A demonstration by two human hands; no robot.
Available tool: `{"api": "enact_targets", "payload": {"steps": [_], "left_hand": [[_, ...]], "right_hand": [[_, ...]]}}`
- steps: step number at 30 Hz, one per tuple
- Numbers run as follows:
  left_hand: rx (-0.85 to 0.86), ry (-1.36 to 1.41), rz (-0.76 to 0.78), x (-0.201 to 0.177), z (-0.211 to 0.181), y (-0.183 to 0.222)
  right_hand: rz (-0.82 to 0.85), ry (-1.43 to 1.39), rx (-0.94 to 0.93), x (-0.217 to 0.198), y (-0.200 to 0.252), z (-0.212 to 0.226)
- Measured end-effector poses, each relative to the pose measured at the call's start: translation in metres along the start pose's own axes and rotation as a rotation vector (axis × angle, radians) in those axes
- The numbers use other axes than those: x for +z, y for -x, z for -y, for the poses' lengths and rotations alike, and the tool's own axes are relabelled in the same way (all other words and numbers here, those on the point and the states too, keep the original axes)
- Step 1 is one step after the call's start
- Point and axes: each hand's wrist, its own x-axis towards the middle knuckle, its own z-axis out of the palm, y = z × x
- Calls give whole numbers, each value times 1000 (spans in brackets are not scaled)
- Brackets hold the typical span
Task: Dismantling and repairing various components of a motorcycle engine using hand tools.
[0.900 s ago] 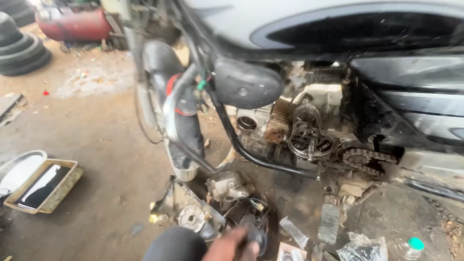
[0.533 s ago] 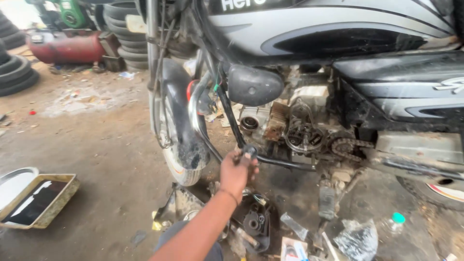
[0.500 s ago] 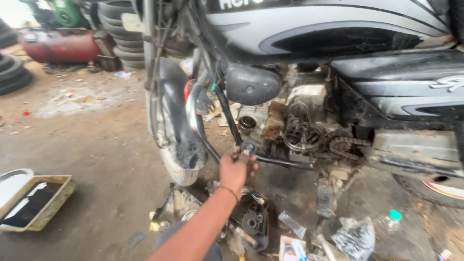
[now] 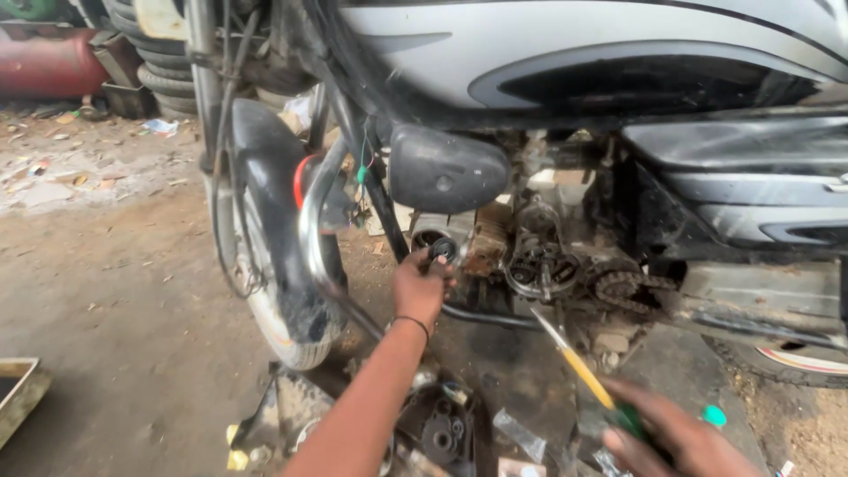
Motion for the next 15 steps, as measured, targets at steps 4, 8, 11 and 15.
{"api": "enact_targets", "payload": {"steps": [4,8,11,15], "left_hand": [[-2,-61,-81,1,14,-39],[-118,26,-43,7,-1,-42],[-129,-21,31,10,5,-44],[64,15,206,8,11,-40]], "right_hand": [[43,-159,149,9,-55,12],[64,-177,198,16,-82,-2],[40,-322,292,12,-92,-7],[108,-391,283,8,-103,-40]]}}
